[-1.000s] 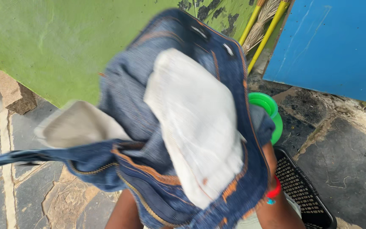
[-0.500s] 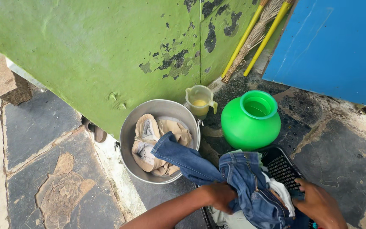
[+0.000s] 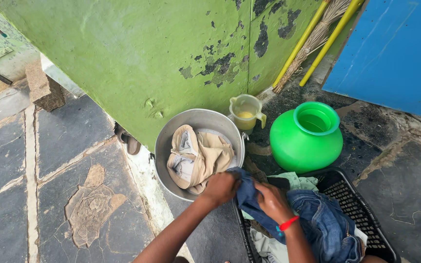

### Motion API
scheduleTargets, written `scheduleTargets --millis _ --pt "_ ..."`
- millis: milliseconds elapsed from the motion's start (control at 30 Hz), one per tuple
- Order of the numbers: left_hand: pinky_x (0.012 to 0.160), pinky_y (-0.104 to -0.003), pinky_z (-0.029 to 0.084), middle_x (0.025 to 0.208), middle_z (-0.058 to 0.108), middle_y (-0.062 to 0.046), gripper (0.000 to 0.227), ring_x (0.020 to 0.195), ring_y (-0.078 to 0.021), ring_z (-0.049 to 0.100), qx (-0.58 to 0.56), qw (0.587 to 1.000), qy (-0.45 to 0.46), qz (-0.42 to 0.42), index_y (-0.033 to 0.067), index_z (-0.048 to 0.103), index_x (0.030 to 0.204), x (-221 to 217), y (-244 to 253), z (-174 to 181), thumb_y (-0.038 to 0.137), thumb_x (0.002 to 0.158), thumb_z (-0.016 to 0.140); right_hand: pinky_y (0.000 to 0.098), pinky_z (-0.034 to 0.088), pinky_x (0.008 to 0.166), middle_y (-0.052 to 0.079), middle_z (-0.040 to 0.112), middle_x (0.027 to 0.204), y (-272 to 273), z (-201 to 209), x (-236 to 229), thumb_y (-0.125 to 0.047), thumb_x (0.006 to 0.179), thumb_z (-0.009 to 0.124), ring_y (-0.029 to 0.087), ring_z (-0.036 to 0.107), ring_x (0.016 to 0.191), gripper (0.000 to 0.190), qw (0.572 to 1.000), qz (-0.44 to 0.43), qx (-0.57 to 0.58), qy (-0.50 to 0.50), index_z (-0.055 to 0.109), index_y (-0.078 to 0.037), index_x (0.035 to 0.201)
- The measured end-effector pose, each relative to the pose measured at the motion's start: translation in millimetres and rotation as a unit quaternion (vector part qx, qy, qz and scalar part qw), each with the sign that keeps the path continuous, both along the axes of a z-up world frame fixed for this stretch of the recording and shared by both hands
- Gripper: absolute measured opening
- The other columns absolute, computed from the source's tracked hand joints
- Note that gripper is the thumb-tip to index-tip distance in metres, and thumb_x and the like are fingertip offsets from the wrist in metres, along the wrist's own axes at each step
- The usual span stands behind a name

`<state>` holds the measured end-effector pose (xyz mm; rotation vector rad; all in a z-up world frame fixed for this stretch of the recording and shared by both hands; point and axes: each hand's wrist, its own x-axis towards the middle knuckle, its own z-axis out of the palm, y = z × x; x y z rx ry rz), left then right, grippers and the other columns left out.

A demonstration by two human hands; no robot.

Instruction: The person prepares a soapy solution in a basin using a plastic mug and hand-washes various items of clothing by scrubbing them in the water.

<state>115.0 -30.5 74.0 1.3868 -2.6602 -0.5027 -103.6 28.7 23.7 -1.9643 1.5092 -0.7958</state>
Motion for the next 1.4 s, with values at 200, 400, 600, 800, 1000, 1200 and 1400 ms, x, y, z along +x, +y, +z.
scheduleTargets --millis 200,400,600,800,1000,1200,1400 --pt "0.1 -0.045 0.052 0.122 0.073 -0.016 0.048 0.114 -0.0336 0.068 0.031 0.994 0.095 0.033 0.0107 0.069 0.13 18 -12 49 0.036 0.089 0.07 0.0415 0.057 0.095 0.016 0.076 0.107 10 -32 -103 0.002 0.07 0.064 0.033 0.073 0.106 0.031 0.976 -0.051 0.18 0.108 0.079 -0.006 0.095" --pt "0.108 -0.073 0.031 0.168 0.008 -0.022 0.131 0.152 -0.0462 0.018 0.057 0.943 -0.088 0.314 0.0215 0.018 0.163 81 -106 -30 0.061 0.061 0.09 0.0394 0.05 0.108 0.005 0.071 0.127 40 1 -74 -0.011 0.08 0.069 0.026 0.063 0.125 0.038 0.885 0.027 0.343 0.315 0.074 -0.019 0.116" --pt "0.107 -0.081 0.022 0.17 -0.01 -0.024 0.16 0.156 -0.048 -0.001 0.144 0.908 -0.102 0.381 0.025 -0.005 0.165 104 -128 -80 0.07 0.047 0.094 0.0406 0.054 0.095 0.012 0.071 0.115 -19 84 17 -0.009 0.083 0.07 0.032 0.069 0.107 0.046 0.997 0.013 -0.067 0.033 0.065 -0.011 0.128" --pt "0.106 -0.082 0.024 0.17 -0.009 -0.024 0.157 0.155 -0.0505 0.002 0.141 0.923 -0.117 0.339 0.0245 -0.004 0.165 110 -124 -113 0.068 0.05 0.094 0.0586 0.038 0.112 0.029 0.007 0.163 -168 27 150 -0.025 0.065 0.09 0.049 0.028 0.146 0.123 0.952 0.169 -0.021 0.255 0.012 -0.019 0.16" --pt "0.108 -0.079 0.027 0.172 -0.004 -0.018 0.15 0.156 -0.0475 0.005 0.146 0.924 -0.146 0.322 0.0323 0.001 0.165 119 -132 -128 0.063 0.053 0.094 0.0771 0.038 0.105 0.016 -0.018 0.173 -225 -45 201 -0.038 0.057 0.1 0.047 0.023 0.151 0.152 0.834 0.188 0.16 0.494 -0.008 -0.039 0.164" --pt "0.109 -0.079 0.027 0.173 -0.007 -0.016 0.149 0.156 -0.0463 0.005 0.182 0.913 -0.186 0.314 0.0338 -0.001 0.165 114 -143 -152 0.066 0.054 0.093 0.0797 0.034 0.106 0.013 -0.021 0.172 -250 -86 207 -0.04 0.054 0.101 0.047 0.007 0.156 0.158 0.812 0.199 0.249 0.488 -0.014 -0.047 0.162" --pt "0.108 -0.078 0.029 0.173 -0.01 -0.015 0.149 0.156 -0.0464 0.005 0.189 0.908 -0.205 0.313 0.038 -0.004 0.165 109 -150 -175 0.063 0.056 0.093 0.0817 0.03 0.107 0.013 -0.019 0.172 -263 -114 208 -0.038 0.059 0.098 0.045 0.001 0.158 0.151 0.796 0.208 0.29 0.489 -0.012 -0.046 0.162"
